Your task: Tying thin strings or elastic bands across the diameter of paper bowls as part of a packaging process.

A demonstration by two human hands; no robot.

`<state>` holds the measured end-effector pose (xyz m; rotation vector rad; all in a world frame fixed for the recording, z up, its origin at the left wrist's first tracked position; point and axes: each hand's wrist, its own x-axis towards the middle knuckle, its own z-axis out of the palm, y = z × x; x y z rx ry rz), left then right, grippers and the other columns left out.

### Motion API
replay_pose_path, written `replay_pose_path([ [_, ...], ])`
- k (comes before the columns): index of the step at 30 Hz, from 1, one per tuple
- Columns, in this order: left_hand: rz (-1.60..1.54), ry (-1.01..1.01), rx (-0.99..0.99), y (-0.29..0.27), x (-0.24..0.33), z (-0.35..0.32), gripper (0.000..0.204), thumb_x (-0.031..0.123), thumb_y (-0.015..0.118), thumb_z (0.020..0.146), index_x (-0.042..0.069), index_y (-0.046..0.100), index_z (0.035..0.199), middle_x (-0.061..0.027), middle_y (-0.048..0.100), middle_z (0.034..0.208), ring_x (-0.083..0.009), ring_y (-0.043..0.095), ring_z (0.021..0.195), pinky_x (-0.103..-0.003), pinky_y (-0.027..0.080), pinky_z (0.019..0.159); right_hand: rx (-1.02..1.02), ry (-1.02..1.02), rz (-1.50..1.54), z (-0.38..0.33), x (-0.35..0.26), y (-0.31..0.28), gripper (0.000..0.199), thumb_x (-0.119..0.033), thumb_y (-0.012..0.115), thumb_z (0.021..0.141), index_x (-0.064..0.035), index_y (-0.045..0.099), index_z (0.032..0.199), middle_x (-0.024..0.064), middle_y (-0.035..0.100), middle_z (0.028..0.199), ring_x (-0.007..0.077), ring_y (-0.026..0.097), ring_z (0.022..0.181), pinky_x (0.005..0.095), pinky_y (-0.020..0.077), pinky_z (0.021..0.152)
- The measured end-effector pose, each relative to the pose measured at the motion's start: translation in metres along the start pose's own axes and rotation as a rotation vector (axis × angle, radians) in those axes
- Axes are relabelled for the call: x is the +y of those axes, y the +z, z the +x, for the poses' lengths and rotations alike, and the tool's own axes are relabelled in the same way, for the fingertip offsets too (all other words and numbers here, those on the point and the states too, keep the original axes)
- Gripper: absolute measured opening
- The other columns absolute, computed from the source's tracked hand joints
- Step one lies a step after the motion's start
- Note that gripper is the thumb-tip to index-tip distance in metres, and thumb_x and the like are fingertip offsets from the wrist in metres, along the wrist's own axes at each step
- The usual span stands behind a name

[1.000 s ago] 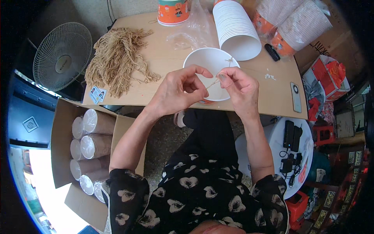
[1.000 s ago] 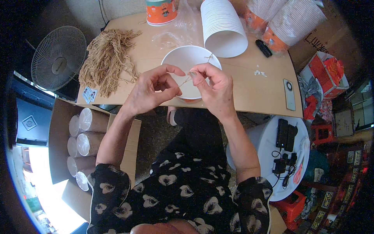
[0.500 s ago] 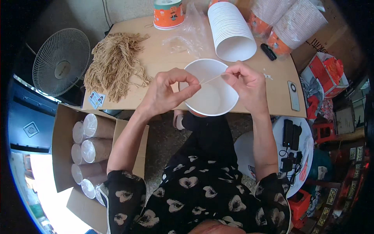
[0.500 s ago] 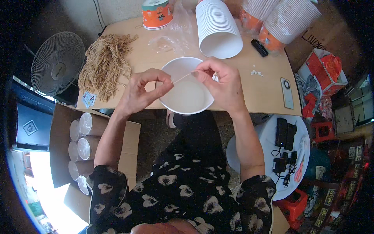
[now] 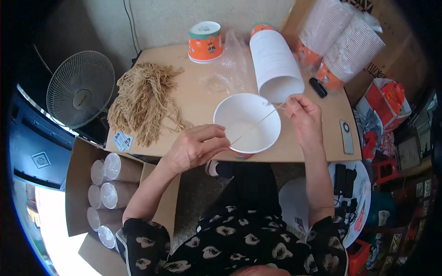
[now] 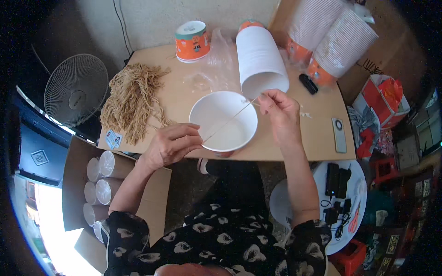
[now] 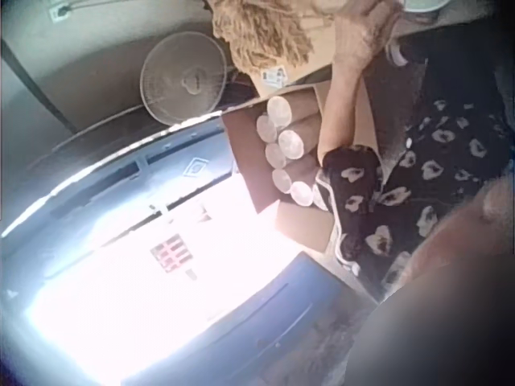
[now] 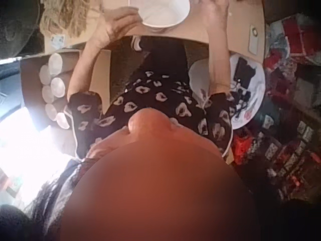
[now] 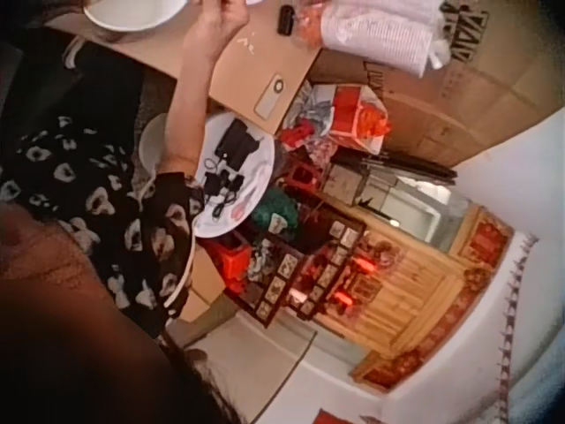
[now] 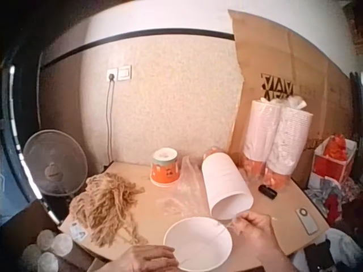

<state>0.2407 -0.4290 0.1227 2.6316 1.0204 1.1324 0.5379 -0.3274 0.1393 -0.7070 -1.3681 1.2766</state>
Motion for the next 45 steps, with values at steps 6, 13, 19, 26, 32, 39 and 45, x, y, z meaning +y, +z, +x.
replay_pose_path([
  [6, -0.416, -0.426, 0.341, -0.032, -0.085, 0.036, 0.014, 0.011, 0.065, 0.099, -0.001, 0.065, 0.104, -0.0063, 0.069, 0.098, -0.0154, 0.069, 0.094, -0.031, 0.057, 0.082, -0.189, -0.059, 0.195, 0.119, -0.033, 0.02, 0.019, -0.015, 0.064, 0.098, 0.0032, 0.066, 0.104, 0.0016, 0.057, 0.081, 0.0115, 0.053, 0.076, 0.0275, 0.0433, 0.073],
  [13, -1.007, -0.782, 0.582, -0.06, -0.275, 0.123, 0.027, 0.032, 0.059, 0.104, 0.007, 0.065, 0.11, -0.0037, 0.067, 0.109, -0.0161, 0.069, 0.094, -0.032, 0.058, 0.09, -0.398, -0.019, 0.213, 0.328, 0.007, 0.078, 0.039, -0.033, 0.062, 0.1, 0.003, 0.067, 0.114, 0.0121, 0.069, 0.109, 0.0212, 0.065, 0.103, 0.0325, 0.0499, 0.093],
  [19, -1.248, -0.975, 0.713, -0.03, -0.394, 0.124, 0.031, 0.029, 0.058, 0.103, 0.006, 0.058, 0.123, -0.0065, 0.066, 0.11, -0.0196, 0.07, 0.089, -0.028, 0.062, 0.075, -0.255, -0.041, -0.032, 0.413, 0.063, 0.114, 0.05, -0.045, 0.057, 0.101, -0.0005, 0.066, 0.123, 0.0112, 0.068, 0.122, 0.0185, 0.061, 0.115, 0.0322, 0.0443, 0.102],
  [26, -0.664, -0.927, 0.819, 0.004, -0.411, 0.113, 0.038, 0.02, 0.062, 0.1, 0.004, 0.054, 0.135, -0.012, 0.066, 0.116, -0.0194, 0.07, 0.083, -0.03, 0.059, 0.072, -0.193, -0.529, -0.877, 0.423, 0.119, 0.127, 0.058, -0.039, 0.051, 0.103, -0.0009, 0.047, 0.147, 0.0218, 0.051, 0.147, 0.0332, 0.051, 0.135, 0.0393, 0.0389, 0.112],
  [32, 0.148, -0.626, 0.572, 0.027, -0.403, 0.086, 0.055, 0.019, 0.061, 0.097, 0.009, 0.045, 0.149, -0.0208, 0.07, 0.109, -0.0282, 0.069, 0.093, -0.04, 0.056, 0.081, -0.301, -0.196, -1.044, 0.428, 0.147, 0.132, 0.058, -0.036, 0.042, 0.104, 0.0001, 0.042, 0.149, 0.0305, 0.049, 0.144, 0.0429, 0.048, 0.134, 0.0466, 0.0385, 0.113],
  [39, -0.014, -0.83, 0.255, 0.028, -0.388, 0.089, 0.07, 0.023, 0.067, 0.092, 0.01, 0.036, 0.154, -0.0208, 0.069, 0.115, -0.0346, 0.07, 0.101, -0.045, 0.056, 0.088, -0.169, -0.157, -1.1, 0.405, 0.14, 0.115, 0.055, -0.037, 0.043, 0.104, -0.002, 0.046, 0.146, 0.0299, 0.058, 0.133, 0.0449, 0.056, 0.124, 0.0501, 0.0424, 0.106],
  [45, -0.111, -0.49, 0.463, 0.033, -0.233, 0.118, 0.016, 0.007, 0.071, 0.091, 0.001, 0.069, 0.105, -0.0114, 0.071, 0.092, -0.0176, 0.07, 0.077, -0.031, 0.057, 0.066, -0.041, -0.492, -0.956, 0.304, 0.008, 0.026, 0.02, -0.018, 0.059, 0.097, 0.0, 0.066, 0.101, 0.0119, 0.072, 0.09, 0.0224, 0.067, 0.079, 0.0353, 0.0527, 0.072],
])
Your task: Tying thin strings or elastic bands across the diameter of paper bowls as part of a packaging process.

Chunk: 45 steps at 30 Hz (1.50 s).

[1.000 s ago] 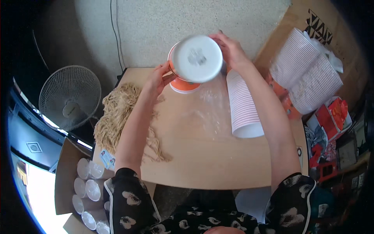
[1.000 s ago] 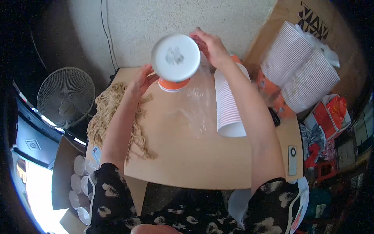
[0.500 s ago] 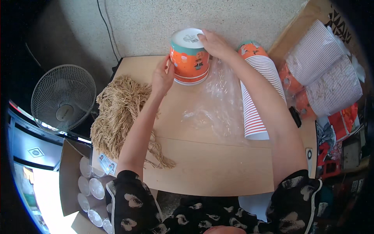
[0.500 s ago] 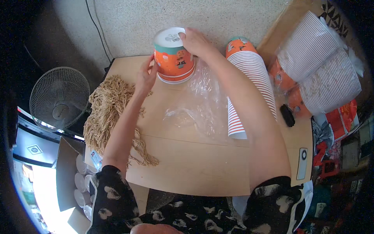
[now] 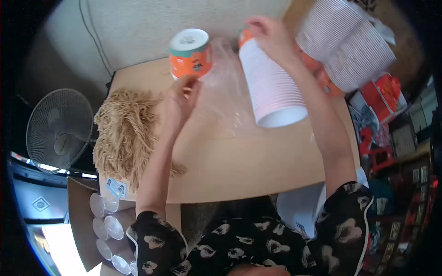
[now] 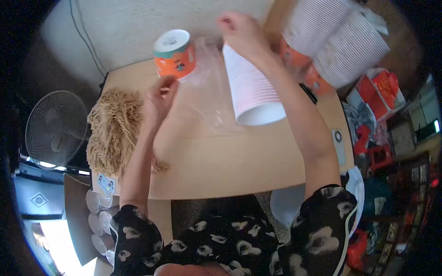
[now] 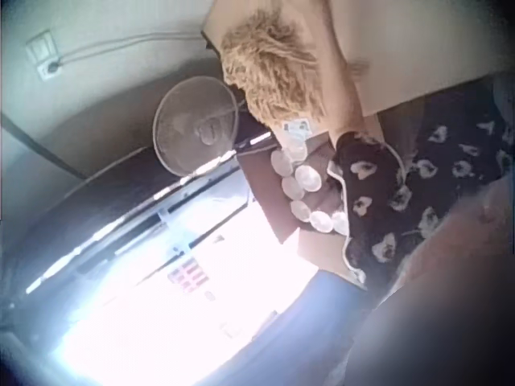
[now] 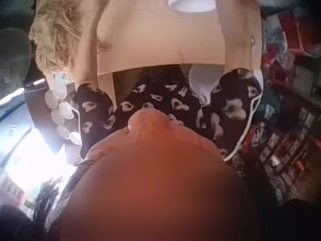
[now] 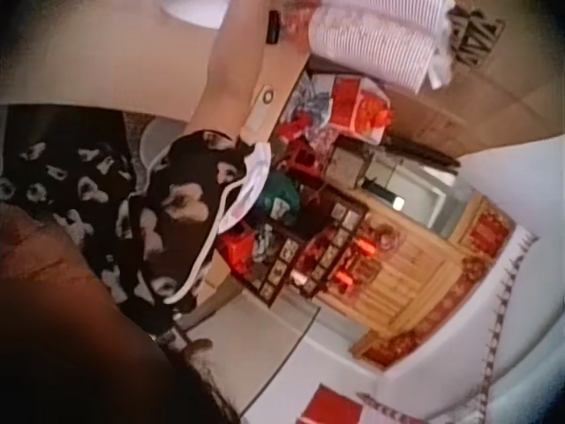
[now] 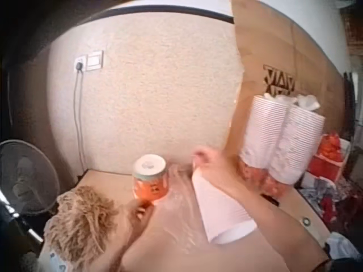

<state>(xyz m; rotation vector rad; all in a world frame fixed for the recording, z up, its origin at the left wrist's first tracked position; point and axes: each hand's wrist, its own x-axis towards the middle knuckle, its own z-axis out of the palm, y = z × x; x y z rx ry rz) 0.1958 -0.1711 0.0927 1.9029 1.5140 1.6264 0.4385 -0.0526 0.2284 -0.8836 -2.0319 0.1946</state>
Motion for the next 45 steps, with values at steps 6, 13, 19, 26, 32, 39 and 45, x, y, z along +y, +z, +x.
replay_pose_path([
  [6, -0.185, 0.066, -0.143, 0.089, 0.082, -0.091, 0.018, 0.007, 0.078, 0.086, 0.001, 0.068, 0.1, -0.0102, 0.068, 0.086, -0.0179, 0.069, 0.073, -0.03, 0.057, 0.062, 0.262, 0.308, -0.035, -0.186, 0.005, -0.101, 0.01, -0.003, 0.071, 0.086, -0.0008, 0.064, 0.094, 0.0071, 0.065, 0.079, 0.0182, 0.063, 0.072, 0.0326, 0.0527, 0.07],
  [13, -0.107, -0.033, 0.058, 0.133, 0.09, -0.104, 0.019, 0.006, 0.079, 0.085, -0.001, 0.066, 0.098, -0.0111, 0.067, 0.086, -0.0181, 0.068, 0.071, -0.03, 0.056, 0.064, 0.355, 0.409, -0.039, -0.255, 0.036, -0.06, 0.016, -0.006, 0.075, 0.085, -0.003, 0.065, 0.096, 0.0099, 0.064, 0.086, 0.023, 0.066, 0.077, 0.0363, 0.0515, 0.069],
  [19, 0.015, -0.021, 0.127, 0.141, 0.097, -0.104, 0.013, 0.005, 0.075, 0.085, 0.0, 0.065, 0.09, -0.0149, 0.069, 0.078, -0.0245, 0.068, 0.067, -0.036, 0.055, 0.063, 0.377, 0.26, -0.231, -0.257, 0.042, -0.061, 0.012, -0.008, 0.071, 0.088, -0.0046, 0.06, 0.092, 0.012, 0.064, 0.088, 0.0326, 0.065, 0.077, 0.0443, 0.0503, 0.067],
  [26, 0.089, -0.006, 0.07, 0.137, 0.123, -0.113, 0.016, 0.008, 0.074, 0.087, -0.001, 0.06, 0.089, -0.0175, 0.07, 0.077, -0.0286, 0.073, 0.069, -0.036, 0.057, 0.062, 0.218, 0.374, -0.166, -0.268, 0.04, -0.074, 0.015, -0.014, 0.066, 0.093, -0.0054, 0.054, 0.092, 0.0164, 0.065, 0.078, 0.0349, 0.068, 0.071, 0.0439, 0.0506, 0.063],
  [32, -0.073, -0.142, -0.027, 0.084, 0.174, -0.147, 0.016, 0.012, 0.07, 0.092, -0.001, 0.062, 0.096, -0.0168, 0.071, 0.075, -0.0194, 0.072, 0.062, -0.032, 0.057, 0.053, 0.172, 0.277, -0.225, -0.283, -0.03, -0.118, 0.024, -0.026, 0.069, 0.092, -0.0059, 0.058, 0.085, 0.0124, 0.068, 0.075, 0.0348, 0.066, 0.065, 0.0462, 0.0492, 0.057],
  [39, -0.26, -0.477, -0.069, 0.007, 0.205, -0.196, 0.034, 0.017, 0.068, 0.096, 0.001, 0.067, 0.126, -0.0108, 0.073, 0.088, -0.011, 0.068, 0.06, -0.024, 0.051, 0.047, 0.063, 0.365, 0.216, -0.288, -0.072, -0.108, 0.026, -0.023, 0.076, 0.086, -0.0006, 0.067, 0.076, 0.0104, 0.066, 0.064, 0.0178, 0.063, 0.056, 0.0347, 0.048, 0.055],
  [45, -0.31, -0.558, -0.059, -0.02, 0.172, -0.22, 0.033, 0.019, 0.069, 0.096, -0.001, 0.07, 0.121, -0.0074, 0.072, 0.083, -0.0075, 0.061, 0.056, -0.022, 0.049, 0.048, -0.035, 0.345, 0.192, -0.285, -0.092, -0.073, 0.024, -0.018, 0.074, 0.086, 0.0017, 0.066, 0.075, 0.0087, 0.064, 0.06, 0.0124, 0.06, 0.055, 0.0315, 0.047, 0.055],
])
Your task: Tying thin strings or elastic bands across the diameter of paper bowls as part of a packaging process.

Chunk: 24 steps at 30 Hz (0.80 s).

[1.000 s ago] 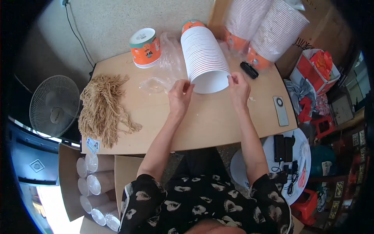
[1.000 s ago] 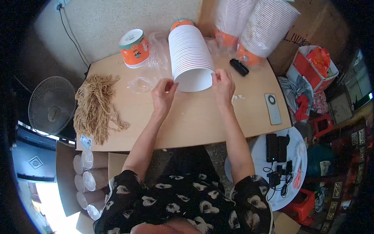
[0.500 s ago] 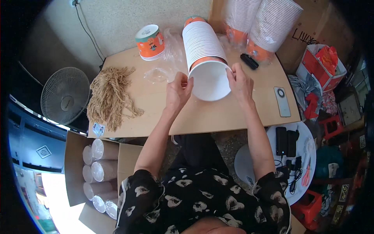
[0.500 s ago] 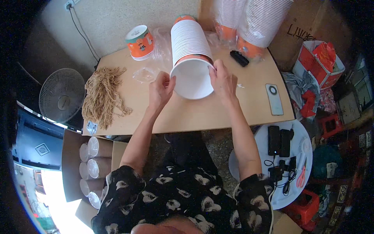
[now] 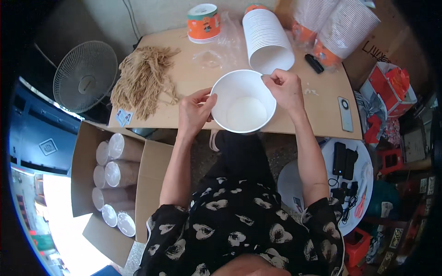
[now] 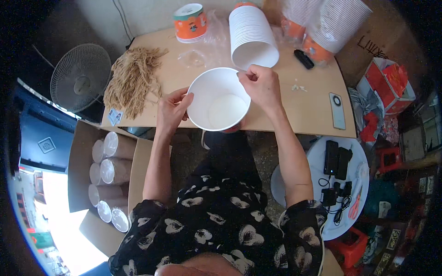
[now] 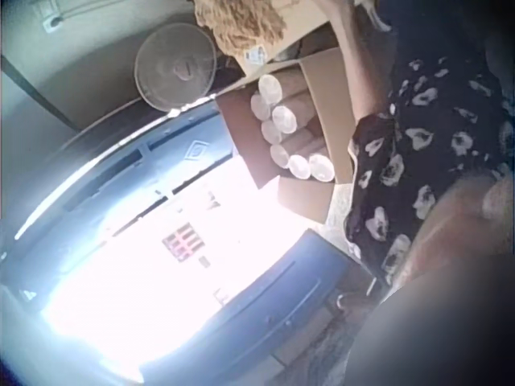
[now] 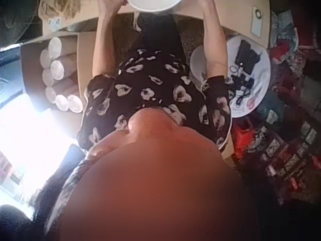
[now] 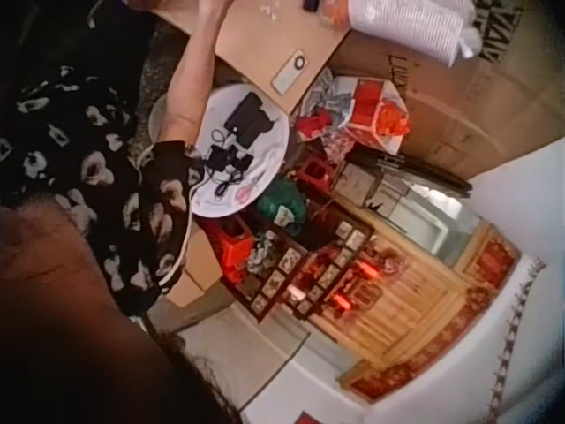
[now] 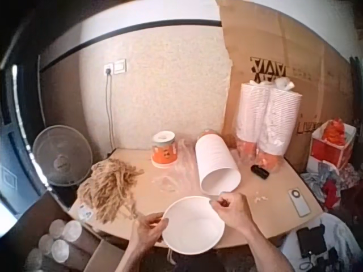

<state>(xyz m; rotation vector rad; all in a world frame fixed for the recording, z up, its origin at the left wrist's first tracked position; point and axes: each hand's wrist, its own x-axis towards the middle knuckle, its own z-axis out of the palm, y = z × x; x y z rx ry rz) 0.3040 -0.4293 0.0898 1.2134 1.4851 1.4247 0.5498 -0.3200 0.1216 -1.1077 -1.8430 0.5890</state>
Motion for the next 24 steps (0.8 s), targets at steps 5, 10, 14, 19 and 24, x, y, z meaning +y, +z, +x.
replay_pose_path([
  [5, -0.046, -0.05, -0.016, -0.018, -0.015, 0.0, 0.032, 0.019, 0.069, 0.095, -0.001, 0.071, 0.12, -0.006, 0.072, 0.078, -0.0063, 0.059, 0.055, -0.022, 0.048, 0.048, -0.132, 0.088, 0.25, 0.001, -0.001, 0.018, 0.02, -0.016, 0.07, 0.09, 0.0027, 0.073, 0.094, 0.0057, 0.072, 0.079, 0.0115, 0.065, 0.071, 0.0294, 0.0518, 0.066],
  [10, -0.115, -0.078, -0.036, -0.027, -0.029, 0.004, 0.033, 0.02, 0.068, 0.095, -0.002, 0.071, 0.119, -0.004, 0.07, 0.075, -0.0054, 0.056, 0.054, -0.022, 0.046, 0.048, -0.226, 0.217, 0.704, -0.01, -0.021, 0.039, 0.036, -0.016, 0.061, 0.095, 0.0044, 0.065, 0.124, 0.0111, 0.071, 0.112, 0.0161, 0.066, 0.102, 0.0292, 0.0514, 0.09],
  [14, -0.205, -0.08, -0.021, -0.03, -0.036, 0.008, 0.033, 0.022, 0.068, 0.096, -0.002, 0.072, 0.118, -0.0012, 0.067, 0.072, -0.005, 0.054, 0.055, -0.021, 0.045, 0.051, -0.223, 0.273, 0.73, -0.002, -0.028, 0.051, 0.043, -0.022, 0.053, 0.099, 0.0059, 0.061, 0.132, 0.0151, 0.069, 0.121, 0.0212, 0.066, 0.111, 0.0318, 0.0508, 0.097],
  [19, -0.241, -0.095, 0.0, -0.036, -0.046, 0.018, 0.034, 0.03, 0.064, 0.1, -0.002, 0.074, 0.107, 0.0004, 0.064, 0.07, -0.0055, 0.054, 0.055, -0.021, 0.044, 0.051, -0.127, 0.282, 0.678, 0.014, -0.036, 0.068, 0.044, -0.029, 0.054, 0.1, 0.0048, 0.065, 0.126, 0.0145, 0.07, 0.119, 0.0196, 0.067, 0.109, 0.0317, 0.0521, 0.095],
  [24, -0.308, -0.128, 0.012, -0.035, -0.05, 0.021, 0.045, 0.037, 0.054, 0.105, 0.002, 0.069, 0.08, 0.0016, 0.061, 0.067, -0.005, 0.054, 0.056, -0.021, 0.045, 0.051, -0.159, 0.242, 0.585, 0.021, -0.04, 0.072, 0.045, -0.034, 0.052, 0.101, 0.0022, 0.069, 0.121, 0.0125, 0.071, 0.118, 0.0186, 0.067, 0.108, 0.0311, 0.0523, 0.094],
])
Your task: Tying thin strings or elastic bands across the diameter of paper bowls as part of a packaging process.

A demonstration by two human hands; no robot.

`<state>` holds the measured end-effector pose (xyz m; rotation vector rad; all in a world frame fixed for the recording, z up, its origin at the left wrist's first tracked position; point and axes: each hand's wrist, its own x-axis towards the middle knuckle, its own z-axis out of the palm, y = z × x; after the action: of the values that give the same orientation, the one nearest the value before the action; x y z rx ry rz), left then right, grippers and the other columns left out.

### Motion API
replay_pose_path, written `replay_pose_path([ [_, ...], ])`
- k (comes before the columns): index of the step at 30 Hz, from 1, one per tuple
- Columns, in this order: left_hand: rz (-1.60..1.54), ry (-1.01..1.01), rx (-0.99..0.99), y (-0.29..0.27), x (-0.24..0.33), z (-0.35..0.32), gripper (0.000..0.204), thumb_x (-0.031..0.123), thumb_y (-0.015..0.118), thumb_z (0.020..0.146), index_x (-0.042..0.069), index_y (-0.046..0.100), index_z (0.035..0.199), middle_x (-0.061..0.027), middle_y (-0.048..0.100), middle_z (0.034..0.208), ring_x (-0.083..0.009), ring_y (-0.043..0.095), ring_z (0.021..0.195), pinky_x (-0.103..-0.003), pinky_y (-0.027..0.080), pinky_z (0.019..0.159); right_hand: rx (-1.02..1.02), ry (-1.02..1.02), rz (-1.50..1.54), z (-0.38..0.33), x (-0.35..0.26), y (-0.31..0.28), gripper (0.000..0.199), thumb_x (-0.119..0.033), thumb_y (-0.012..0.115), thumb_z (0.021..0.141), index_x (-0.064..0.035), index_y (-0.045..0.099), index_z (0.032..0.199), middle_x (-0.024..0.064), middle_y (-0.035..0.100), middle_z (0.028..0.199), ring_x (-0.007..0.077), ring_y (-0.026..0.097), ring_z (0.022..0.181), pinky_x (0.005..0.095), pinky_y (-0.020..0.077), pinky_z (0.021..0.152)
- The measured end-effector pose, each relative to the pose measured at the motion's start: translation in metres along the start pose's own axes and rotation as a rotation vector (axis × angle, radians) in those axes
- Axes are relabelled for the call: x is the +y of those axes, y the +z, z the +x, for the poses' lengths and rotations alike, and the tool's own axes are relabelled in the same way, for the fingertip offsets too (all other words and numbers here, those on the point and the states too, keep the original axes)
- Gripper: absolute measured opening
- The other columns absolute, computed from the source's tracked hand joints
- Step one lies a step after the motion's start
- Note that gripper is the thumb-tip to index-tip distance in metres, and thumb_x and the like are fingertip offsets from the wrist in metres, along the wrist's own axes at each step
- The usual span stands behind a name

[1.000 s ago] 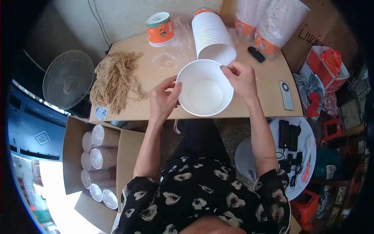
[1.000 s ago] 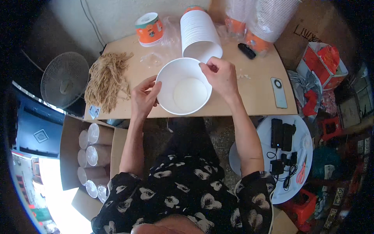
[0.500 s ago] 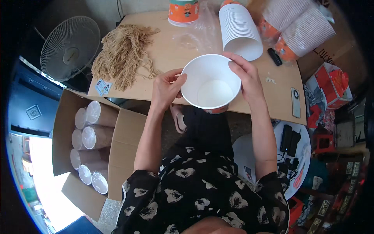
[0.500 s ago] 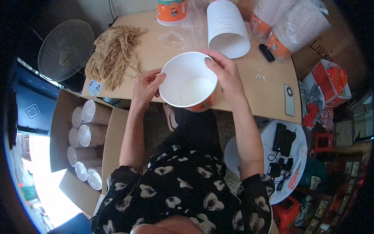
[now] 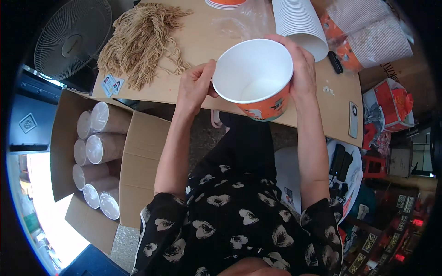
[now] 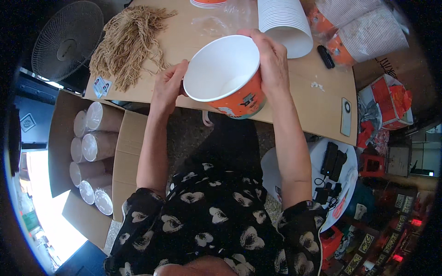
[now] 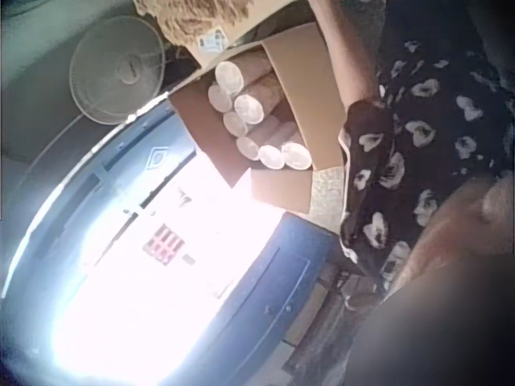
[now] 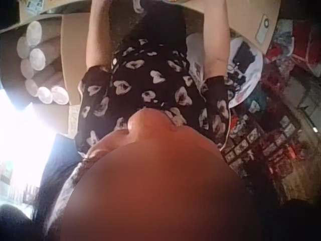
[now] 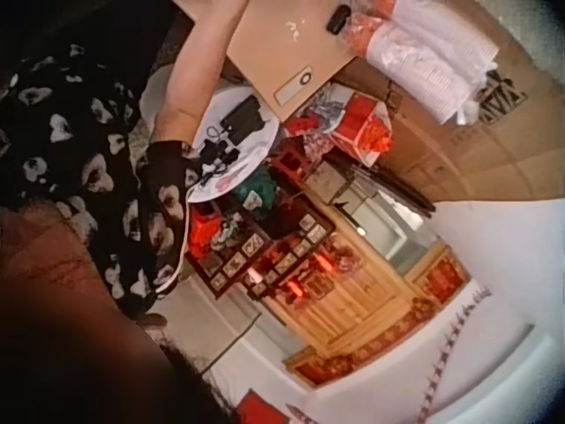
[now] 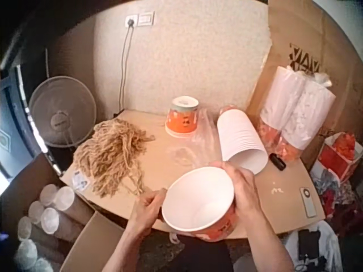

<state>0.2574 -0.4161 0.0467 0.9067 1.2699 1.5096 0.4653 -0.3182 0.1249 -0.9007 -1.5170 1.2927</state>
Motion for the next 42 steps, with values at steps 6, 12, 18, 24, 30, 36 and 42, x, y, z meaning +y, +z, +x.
replay_pose_path([
  [6, -0.004, 0.024, -0.025, -0.008, -0.008, 0.001, 0.039, 0.033, 0.058, 0.104, 0.0, 0.073, 0.089, 0.0005, 0.063, 0.069, -0.0054, 0.055, 0.056, -0.022, 0.045, 0.051, 0.005, -0.081, 0.0, -0.003, 0.004, 0.003, 0.044, -0.038, 0.057, 0.1, 0.0014, 0.072, 0.113, 0.0083, 0.072, 0.103, 0.0141, 0.066, 0.097, 0.028, 0.0503, 0.087],
  [12, -0.067, 0.066, 0.006, 0.009, 0.003, -0.012, 0.035, 0.026, 0.064, 0.101, -0.004, 0.07, 0.119, -0.005, 0.069, 0.079, -0.0077, 0.061, 0.061, -0.022, 0.05, 0.056, 0.092, 0.063, 0.076, -0.006, 0.016, -0.023, 0.048, -0.037, 0.059, 0.099, 0.0059, 0.068, 0.119, 0.0136, 0.072, 0.11, 0.0192, 0.071, 0.097, 0.0301, 0.0567, 0.084],
  [18, -0.144, 0.056, -0.068, 0.022, 0.006, -0.001, 0.04, 0.025, 0.064, 0.1, -0.004, 0.065, 0.127, -0.0074, 0.071, 0.085, -0.0099, 0.067, 0.066, -0.023, 0.054, 0.06, 0.128, 0.205, 0.28, 0.006, 0.033, -0.046, 0.053, -0.042, 0.069, 0.093, 0.0072, 0.069, 0.112, 0.0147, 0.072, 0.102, 0.0212, 0.072, 0.089, 0.0336, 0.0592, 0.078],
  [24, -0.146, 0.03, -0.105, 0.037, 0.014, 0.008, 0.042, 0.025, 0.064, 0.1, -0.005, 0.062, 0.13, -0.0103, 0.072, 0.096, -0.0107, 0.068, 0.069, -0.022, 0.055, 0.061, 0.213, 0.233, 0.4, 0.006, 0.045, -0.064, 0.056, -0.043, 0.066, 0.095, 0.0064, 0.065, 0.122, 0.0157, 0.071, 0.112, 0.0227, 0.071, 0.1, 0.0364, 0.0587, 0.084],
  [30, -0.103, 0.024, -0.125, 0.048, 0.019, 0.011, 0.044, 0.026, 0.065, 0.1, -0.006, 0.062, 0.129, -0.0106, 0.071, 0.096, -0.0111, 0.069, 0.068, -0.023, 0.057, 0.063, 0.129, -0.013, 0.383, -0.015, 0.029, -0.059, 0.053, -0.039, 0.058, 0.101, 0.0057, 0.062, 0.13, 0.0149, 0.067, 0.126, 0.0229, 0.065, 0.116, 0.0362, 0.051, 0.1],
  [36, -0.106, 0.023, -0.126, 0.053, 0.017, 0.019, 0.044, 0.027, 0.065, 0.099, -0.007, 0.063, 0.126, -0.0104, 0.071, 0.093, -0.0113, 0.069, 0.067, -0.023, 0.057, 0.062, 0.159, 0.014, 0.272, -0.013, 0.034, -0.066, 0.05, -0.034, 0.05, 0.104, 0.0037, 0.057, 0.137, 0.0124, 0.063, 0.135, 0.0225, 0.06, 0.125, 0.0374, 0.0452, 0.108],
  [42, -0.078, 0.014, -0.132, 0.053, 0.018, 0.018, 0.044, 0.029, 0.066, 0.099, -0.007, 0.063, 0.125, -0.0098, 0.071, 0.091, -0.0118, 0.069, 0.066, -0.022, 0.056, 0.062, 0.162, 0.03, 0.356, -0.009, 0.034, -0.069, 0.046, -0.026, 0.06, 0.098, 0.0034, 0.062, 0.133, 0.0136, 0.068, 0.122, 0.0194, 0.065, 0.107, 0.0321, 0.0514, 0.093],
])
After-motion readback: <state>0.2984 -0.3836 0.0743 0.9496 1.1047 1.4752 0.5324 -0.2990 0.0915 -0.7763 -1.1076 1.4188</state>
